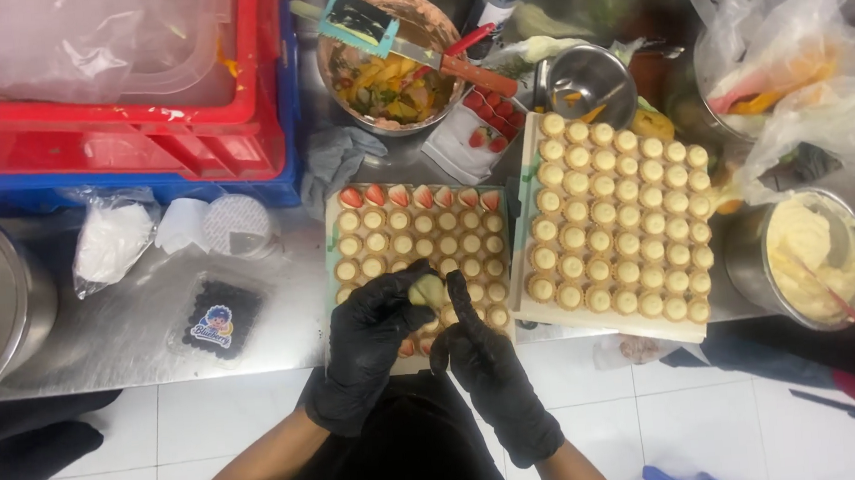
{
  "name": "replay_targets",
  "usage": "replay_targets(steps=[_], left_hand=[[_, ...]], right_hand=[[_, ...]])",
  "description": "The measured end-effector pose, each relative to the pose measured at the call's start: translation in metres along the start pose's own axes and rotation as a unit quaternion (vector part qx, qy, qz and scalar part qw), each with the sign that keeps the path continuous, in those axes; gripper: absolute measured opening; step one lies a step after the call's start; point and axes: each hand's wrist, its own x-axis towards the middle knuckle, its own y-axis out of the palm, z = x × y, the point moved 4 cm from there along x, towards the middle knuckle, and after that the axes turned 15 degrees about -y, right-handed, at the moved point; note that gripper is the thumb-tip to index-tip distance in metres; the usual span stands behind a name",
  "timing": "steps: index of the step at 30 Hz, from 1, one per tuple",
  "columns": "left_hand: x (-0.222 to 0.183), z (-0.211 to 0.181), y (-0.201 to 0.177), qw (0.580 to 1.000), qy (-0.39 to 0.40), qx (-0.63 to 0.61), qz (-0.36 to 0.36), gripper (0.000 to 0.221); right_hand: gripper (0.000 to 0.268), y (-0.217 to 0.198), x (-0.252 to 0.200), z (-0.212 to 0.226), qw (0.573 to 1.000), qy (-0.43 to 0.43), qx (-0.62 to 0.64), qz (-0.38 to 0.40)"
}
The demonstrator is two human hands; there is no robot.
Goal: Cutting and placing strawberry halves onto small round pastry bases.
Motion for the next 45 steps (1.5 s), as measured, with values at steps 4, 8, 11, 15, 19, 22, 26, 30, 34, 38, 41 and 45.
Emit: replay_targets(steps=[4,8,11,15,19,22,26,30,34,38,41,45], left_hand=[[-0.006,0.010,0.009,0.995,-0.026,-0.026,0.096,0.049],[0.000,-0.003,-0.009,0.996,-0.055,0.052,0.043,0.050],[-0.001,-0.011,-0.013,0.989,-0.100,0.111,0.009,0.048],[0.000,0.002,-0.010,0.985,-0.123,0.033,0.114,0.041],[0.007,0.006,-0.015,0.987,-0.127,0.087,0.052,0.046],[0.012,0.014,-0.010,0.971,-0.211,0.092,0.070,0.042],[0.024,0.037,0.002,0.974,-0.176,0.098,0.109,0.044],[0.033,0.048,0.024,0.966,-0.216,0.110,0.091,0.045],[0.036,0.064,0.052,0.978,-0.154,0.089,0.110,0.036],[0.041,0.105,0.074,0.977,-0.172,0.101,0.077,0.029],[0.053,0.126,0.087,0.986,-0.132,0.071,0.069,0.036],[0.065,0.140,0.089,0.992,-0.050,0.110,-0.041,0.038]], right_hand=[[0.072,0.002,-0.007,-0.014,0.984,0.082,0.121,-0.104],[0.071,0.009,-0.021,-0.041,0.990,0.041,0.092,-0.102],[0.071,0.017,-0.021,-0.040,0.995,0.029,0.033,-0.095],[0.080,0.024,-0.001,-0.021,0.973,0.159,0.047,-0.162],[0.072,0.016,-0.022,-0.048,0.962,0.195,0.057,-0.183],[0.064,0.003,-0.034,-0.068,0.976,0.118,0.008,-0.181],[0.055,-0.019,-0.026,-0.047,0.971,0.153,-0.005,-0.182],[0.066,-0.051,-0.031,-0.031,0.971,0.218,0.017,-0.092],[0.031,-0.094,-0.050,-0.031,0.979,0.095,-0.179,0.002],[0.034,-0.138,-0.051,-0.028,0.963,0.229,-0.108,-0.094],[0.032,-0.171,-0.036,-0.020,0.950,0.271,-0.140,-0.068],[0.032,-0.217,-0.020,-0.062,0.964,0.177,-0.192,-0.042]])
